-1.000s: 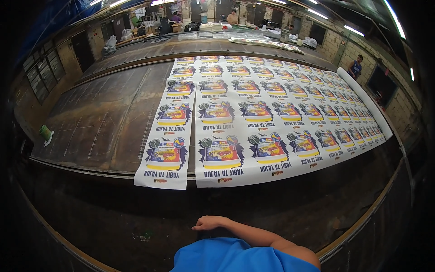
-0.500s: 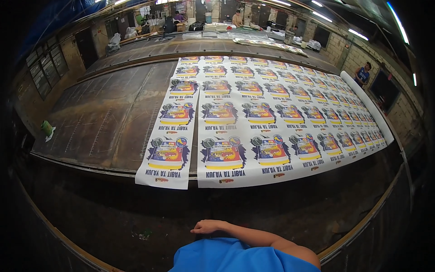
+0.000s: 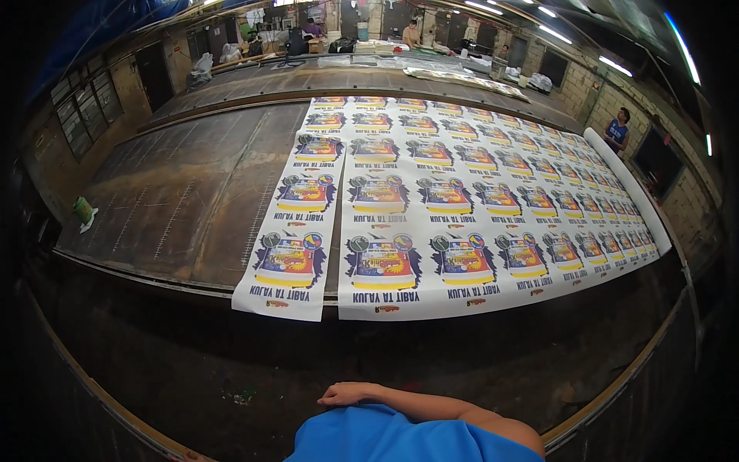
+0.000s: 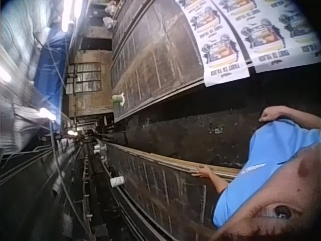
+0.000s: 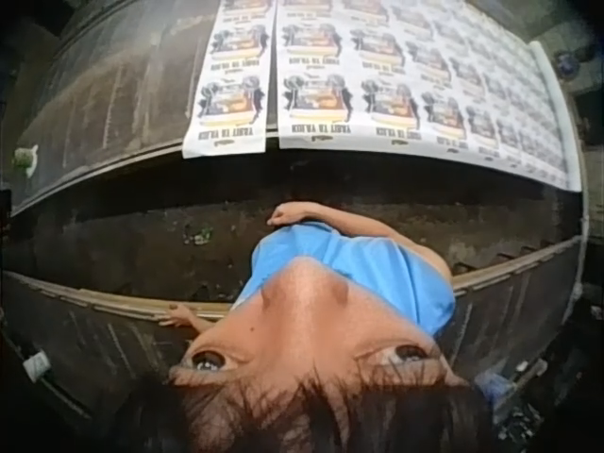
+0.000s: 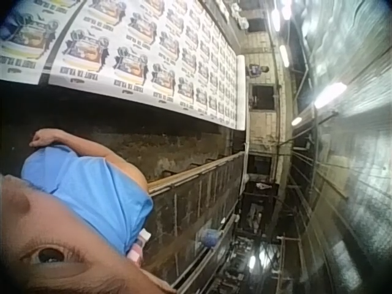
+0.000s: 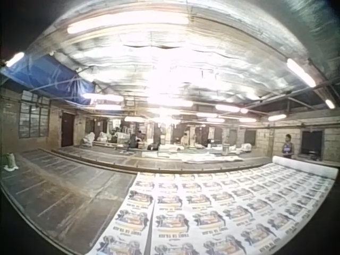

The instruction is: Unrolling a long printed banner across an industrial work table and using scissors to cut it into sections.

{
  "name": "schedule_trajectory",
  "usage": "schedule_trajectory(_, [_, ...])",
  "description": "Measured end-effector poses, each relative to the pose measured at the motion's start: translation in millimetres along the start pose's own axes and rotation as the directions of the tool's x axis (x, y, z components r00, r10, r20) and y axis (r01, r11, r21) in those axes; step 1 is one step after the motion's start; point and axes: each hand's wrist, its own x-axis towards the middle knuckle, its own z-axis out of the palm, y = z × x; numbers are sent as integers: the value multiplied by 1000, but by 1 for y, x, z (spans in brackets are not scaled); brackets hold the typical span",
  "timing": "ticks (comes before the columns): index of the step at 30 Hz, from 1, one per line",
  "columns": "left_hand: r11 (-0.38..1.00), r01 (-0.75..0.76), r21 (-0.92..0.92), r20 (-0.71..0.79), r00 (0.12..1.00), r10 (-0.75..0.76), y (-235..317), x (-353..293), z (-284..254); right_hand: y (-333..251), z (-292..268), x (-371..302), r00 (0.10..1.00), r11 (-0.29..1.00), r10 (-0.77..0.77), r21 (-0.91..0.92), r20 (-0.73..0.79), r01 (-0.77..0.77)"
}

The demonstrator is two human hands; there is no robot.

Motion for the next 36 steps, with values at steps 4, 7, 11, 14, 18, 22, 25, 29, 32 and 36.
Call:
schedule_trajectory(4, [999,-41,-30,-60,997,39,8,-8,-11,-10,-5,1,989,998,15,-65,147,-5])
schedule_trajectory(7, [999,-35,34,-60,998,37,-12,-1,-4,-18,-2,1,982,998,-9,-56,187,20])
schedule_trajectory(11, [999,-36,5,-80,996,37,4,-2,-1,-6,2,2,991,995,77,-73,109,-70])
schedule_trajectory(14, [996,-11,94,-128,992,23,0,9,6,-4,9,4,993,953,92,-294,67,-69])
schedule_trajectory(18, [999,35,24,-125,992,-31,-6,7,10,-13,12,6,986,966,49,-260,161,-6])
schedule_trajectory(22, [998,29,61,-132,991,-20,-16,10,16,-14,18,12,977,988,-88,-109,192,110])
schedule_trajectory(25, [999,29,43,-137,990,-23,-16,10,16,-6,24,24,973,998,-38,-42,230,49])
schedule_trajectory(29, [1000,26,12,-94,995,-24,-1,7,9,23,33,40,982,967,87,-250,170,-42])
schedule_trajectory(32, [1000,11,-4,-109,994,-11,0,7,7,36,37,43,985,953,119,-294,125,-78])
schedule_trajectory(36, [995,-83,47,-94,992,88,-18,6,15,38,38,47,978,945,154,-311,142,-104])
